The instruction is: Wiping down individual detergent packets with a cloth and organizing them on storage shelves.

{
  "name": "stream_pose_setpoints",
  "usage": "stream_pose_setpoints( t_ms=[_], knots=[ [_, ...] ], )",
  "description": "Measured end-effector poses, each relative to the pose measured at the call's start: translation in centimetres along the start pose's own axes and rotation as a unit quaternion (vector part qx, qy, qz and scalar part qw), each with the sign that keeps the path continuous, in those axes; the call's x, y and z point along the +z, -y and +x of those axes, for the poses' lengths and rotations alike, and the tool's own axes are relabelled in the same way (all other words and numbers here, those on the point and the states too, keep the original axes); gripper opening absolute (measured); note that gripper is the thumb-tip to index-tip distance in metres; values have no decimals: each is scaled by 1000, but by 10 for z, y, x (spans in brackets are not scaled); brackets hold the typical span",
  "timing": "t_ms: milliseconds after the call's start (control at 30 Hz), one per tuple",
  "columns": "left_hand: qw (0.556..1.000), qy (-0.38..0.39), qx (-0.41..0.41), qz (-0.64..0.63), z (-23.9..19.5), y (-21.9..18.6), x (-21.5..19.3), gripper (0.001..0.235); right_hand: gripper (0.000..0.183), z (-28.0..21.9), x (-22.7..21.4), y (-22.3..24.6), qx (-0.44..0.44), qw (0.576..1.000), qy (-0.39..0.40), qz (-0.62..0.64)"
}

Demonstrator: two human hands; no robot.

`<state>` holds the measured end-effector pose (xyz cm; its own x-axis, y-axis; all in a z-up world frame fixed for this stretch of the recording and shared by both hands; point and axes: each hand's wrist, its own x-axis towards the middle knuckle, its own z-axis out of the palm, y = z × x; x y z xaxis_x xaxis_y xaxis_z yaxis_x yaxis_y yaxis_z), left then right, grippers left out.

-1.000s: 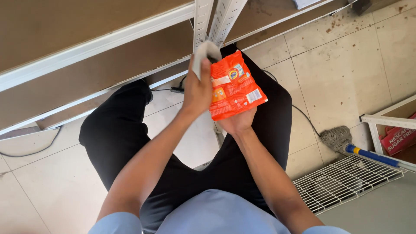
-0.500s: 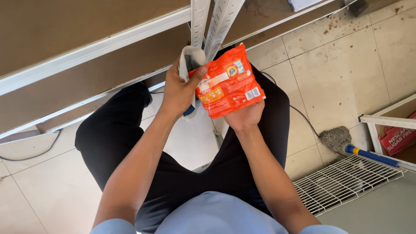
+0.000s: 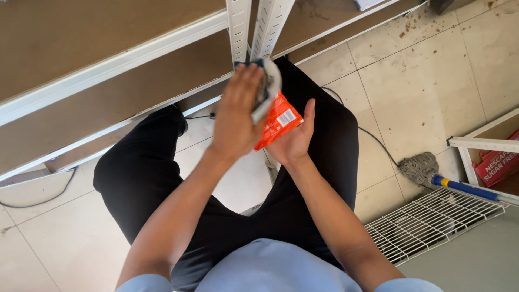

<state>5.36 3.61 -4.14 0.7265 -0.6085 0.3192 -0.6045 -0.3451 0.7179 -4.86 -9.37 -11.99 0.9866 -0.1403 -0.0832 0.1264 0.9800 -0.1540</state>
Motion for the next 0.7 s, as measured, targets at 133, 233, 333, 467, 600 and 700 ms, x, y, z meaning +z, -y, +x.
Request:
stream_pose_setpoints(
  t_ms=[133, 233, 333, 467, 600, 700],
  knots=[
    [986, 126, 81, 73, -20, -19, 19, 84, 88, 4, -8, 11, -18, 999, -25, -40],
    [969, 201, 132, 62, -32, -27, 24, 88, 85, -2, -27, 23, -37, 997, 36, -57],
    [974, 177, 121, 68, -17, -20, 24, 85, 86, 0, 4, 12, -55, 996, 16, -68],
    [985, 115, 99, 85, -12, -7, 17, 60, 93, 4, 32, -4, -47, 981, -153, -113],
    [957, 218, 185, 38, -20, -5, 16, 52, 100, -1, 27, 13, -41, 980, -134, -138],
    [953, 221, 200, 50, -11, 3, 18, 66, 104, -3, 47, 18, -5, 979, -159, -131]
  ],
)
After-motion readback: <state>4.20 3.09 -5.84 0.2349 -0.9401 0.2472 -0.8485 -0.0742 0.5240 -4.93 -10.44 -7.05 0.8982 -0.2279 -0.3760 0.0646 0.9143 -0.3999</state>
